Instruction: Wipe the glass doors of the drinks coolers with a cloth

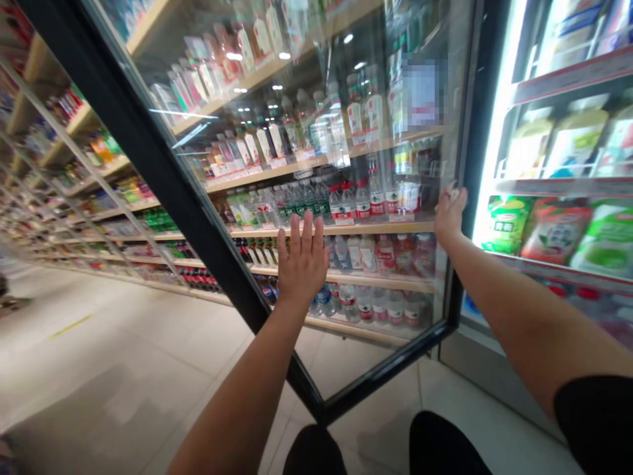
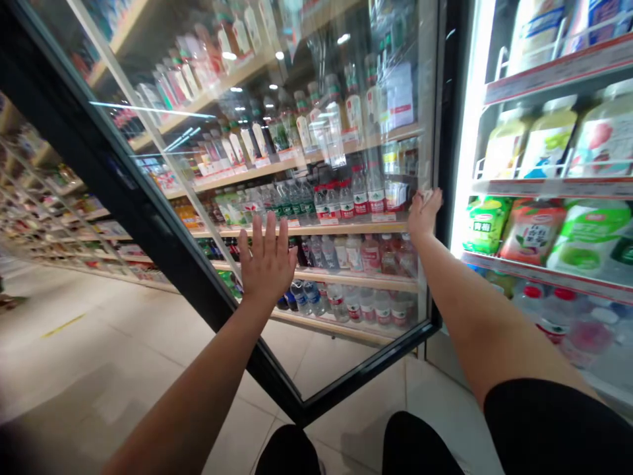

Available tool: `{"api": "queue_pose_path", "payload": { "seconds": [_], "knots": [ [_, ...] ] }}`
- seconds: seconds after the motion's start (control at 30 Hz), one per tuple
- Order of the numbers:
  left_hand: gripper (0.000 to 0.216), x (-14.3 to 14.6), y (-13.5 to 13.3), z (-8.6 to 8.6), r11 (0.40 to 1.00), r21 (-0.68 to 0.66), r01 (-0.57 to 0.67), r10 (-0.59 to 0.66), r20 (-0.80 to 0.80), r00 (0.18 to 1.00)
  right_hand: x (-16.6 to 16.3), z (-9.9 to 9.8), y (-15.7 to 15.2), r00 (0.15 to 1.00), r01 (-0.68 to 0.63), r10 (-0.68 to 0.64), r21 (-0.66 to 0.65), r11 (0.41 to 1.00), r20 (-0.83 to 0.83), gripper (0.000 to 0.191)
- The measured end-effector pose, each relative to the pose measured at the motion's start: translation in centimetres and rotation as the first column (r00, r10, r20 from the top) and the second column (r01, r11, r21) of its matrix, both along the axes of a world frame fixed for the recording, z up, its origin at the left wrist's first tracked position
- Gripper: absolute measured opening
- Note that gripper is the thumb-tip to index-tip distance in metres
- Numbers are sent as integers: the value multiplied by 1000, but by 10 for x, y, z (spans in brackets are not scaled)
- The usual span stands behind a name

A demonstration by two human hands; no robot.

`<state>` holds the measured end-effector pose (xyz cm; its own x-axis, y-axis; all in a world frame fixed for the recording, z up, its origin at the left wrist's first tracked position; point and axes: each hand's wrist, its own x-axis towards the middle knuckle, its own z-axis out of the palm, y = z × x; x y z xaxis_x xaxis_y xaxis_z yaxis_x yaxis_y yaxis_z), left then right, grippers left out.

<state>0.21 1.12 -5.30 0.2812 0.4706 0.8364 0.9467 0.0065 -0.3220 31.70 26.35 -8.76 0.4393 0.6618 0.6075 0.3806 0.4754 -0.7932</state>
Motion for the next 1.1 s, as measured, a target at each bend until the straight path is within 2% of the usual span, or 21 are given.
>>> {"api": "queue_pose_path", "payload": {
  "seconds": [0.07,0.17,0.23,0.3,0.37,0.43,0.5,0.57,0.63,0.77,0.83,0.9,1.0,1.07,1.1],
  "knots": [
    [79,0,0,0,1000,-3,12,-12,7,1000,-3,1,-5,998,6,-9,-48,999,-56,72],
    [80,-1,0,0,1000,-7,26,-26,22,999,-10,42,-7,1000,-8,8,-1,1000,-1,76],
    [79,-2,0,0,1000,3,22,-22,10,1000,-23,72,-12,996,-38,31,82,996,89,78],
    [79,-2,0,0,1000,17,13,-13,-11,1000,-42,85,-26,979,-87,53,173,981,197,78],
    [79,-2,0,-1,1000,21,3,-3,-19,1000,-64,73,-50,939,-158,58,275,948,339,74],
    [79,-2,0,0,1000,18,-4,5,-18,1000,-85,44,-77,846,-272,35,374,886,531,70],
    [77,-1,0,0,1000,19,-10,10,-21,1000,-99,18,-98,710,-408,14,394,824,704,70],
    [76,-2,1,0,1000,21,-12,13,-27,1000,-104,15,-109,630,-469,5,376,799,776,70],
    [75,-2,1,1,1000,20,-17,18,-27,999,-103,38,-106,643,-459,2,384,801,766,70],
    [75,-4,3,1,999,21,-26,26,-28,999,-91,112,-76,737,-378,-11,425,823,676,70],
    [75,-5,4,1,999,19,-26,26,-29,999,-82,125,-60,791,-315,-17,431,846,612,70],
    [75,-5,4,2,1000,13,-26,27,-24,999,-73,110,-50,858,-232,-18,419,878,513,70],
    [75,-5,4,2,1000,0,-20,20,-8,1000,-57,48,-52,930,-127,4,311,942,369,70],
    [75,-5,3,2,1000,-6,-8,8,-1,1000,-43,7,-58,946,-105,51,153,983,321,72],
    [75,-4,2,2,1000,-6,-3,3,-2,1000,-36,-7,-60,953,-92,70,61,994,295,73]
  ]
}}
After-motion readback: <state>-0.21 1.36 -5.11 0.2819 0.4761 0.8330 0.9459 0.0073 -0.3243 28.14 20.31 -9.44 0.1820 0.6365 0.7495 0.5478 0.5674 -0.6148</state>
